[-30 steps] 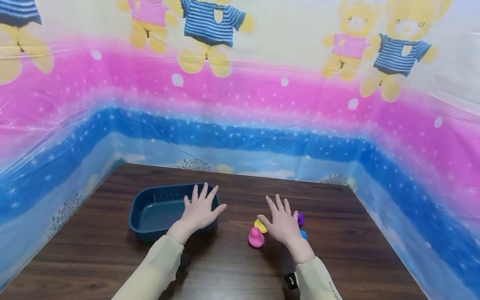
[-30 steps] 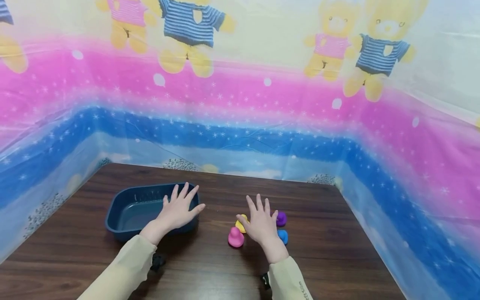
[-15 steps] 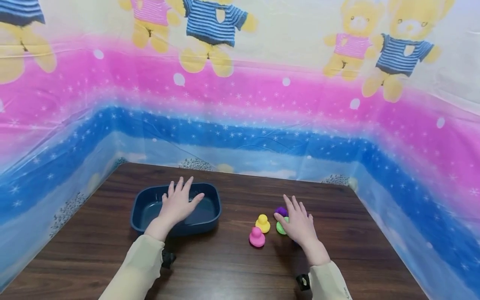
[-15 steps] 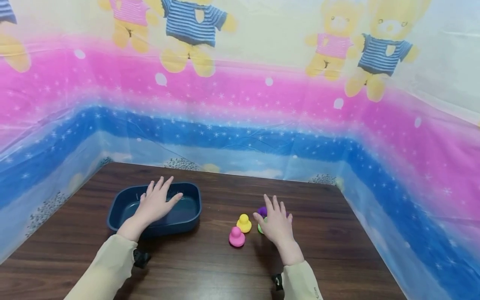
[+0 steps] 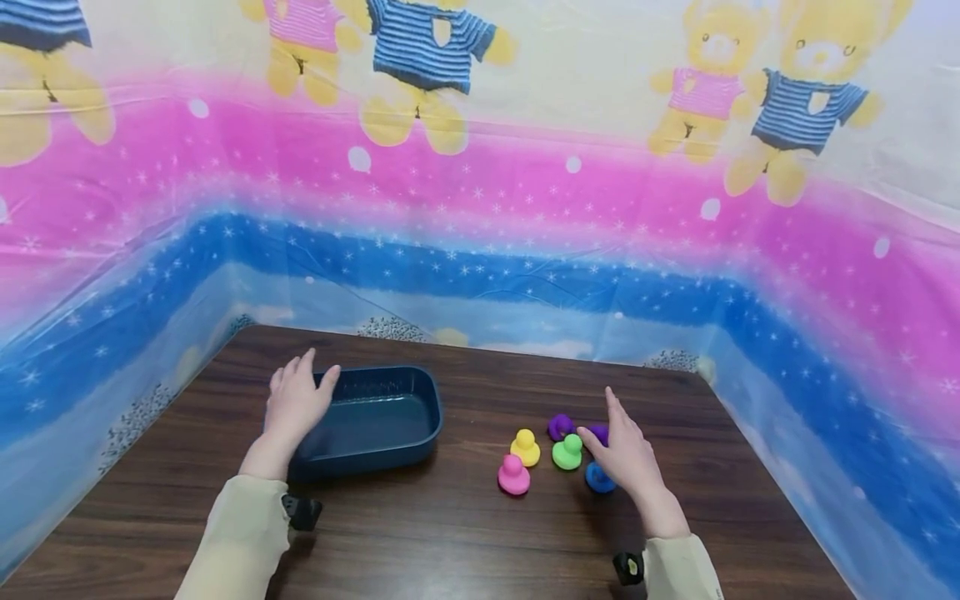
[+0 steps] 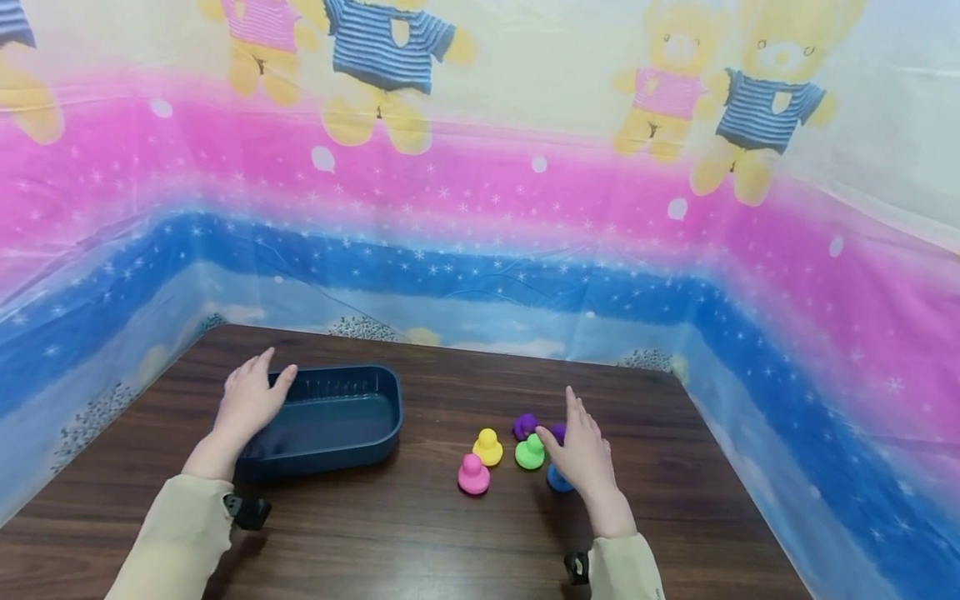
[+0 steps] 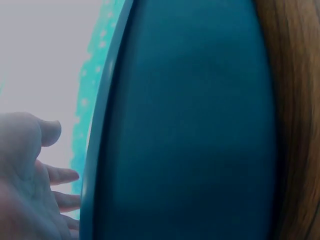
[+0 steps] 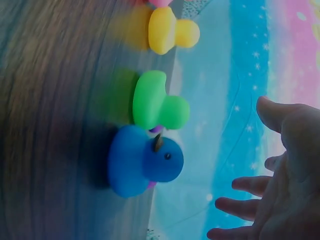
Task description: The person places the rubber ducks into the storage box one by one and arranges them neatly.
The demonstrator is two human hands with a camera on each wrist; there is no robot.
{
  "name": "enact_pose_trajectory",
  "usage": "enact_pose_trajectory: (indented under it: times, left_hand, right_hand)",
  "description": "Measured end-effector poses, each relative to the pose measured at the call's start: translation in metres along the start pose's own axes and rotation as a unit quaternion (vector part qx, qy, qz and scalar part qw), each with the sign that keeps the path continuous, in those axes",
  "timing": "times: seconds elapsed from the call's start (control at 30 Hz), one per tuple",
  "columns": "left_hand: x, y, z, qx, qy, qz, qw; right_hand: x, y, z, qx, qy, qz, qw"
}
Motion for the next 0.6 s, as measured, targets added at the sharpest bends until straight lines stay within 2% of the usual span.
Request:
enact_pose_trajectory:
  times: [0.1,0.27,0.47,0.6]
  left_hand:
    - [0.001,-0.012,-0.011,0.002,-0.021,0.013,0.9997]
    - [0.001,-0.025,-0.030,0.004,-0.048,0.016,0.9987]
    - [0.001,-0.036,-0.049,0.008,-0.070,0.027,0.9971]
    - [0.002,-0.039,-0.061,0.028,-0.097,0.018,0.9948]
  right_hand:
    - [0.000,0.001,0.005,-0.010,-0.004,0.001,0.9999]
    - [0.001,0.004,0.016,-0.030,0.001,0.000,0.9995]
    - [0.005,0.008,0.031,-0.052,0.024,-0.007,0.9983]
    - [0.007,0.014,0.040,-0.071,0.031,-0.016,0.9968]
Point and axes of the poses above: each hand's wrist, its own x-axis away from the middle knuckle, its own y-axis out of the palm, z = x × y, the point moved 9 cm from there along -x, towards the middle knuckle, and after that the axes turned 13 degrees about x, right-handed, at the moved point
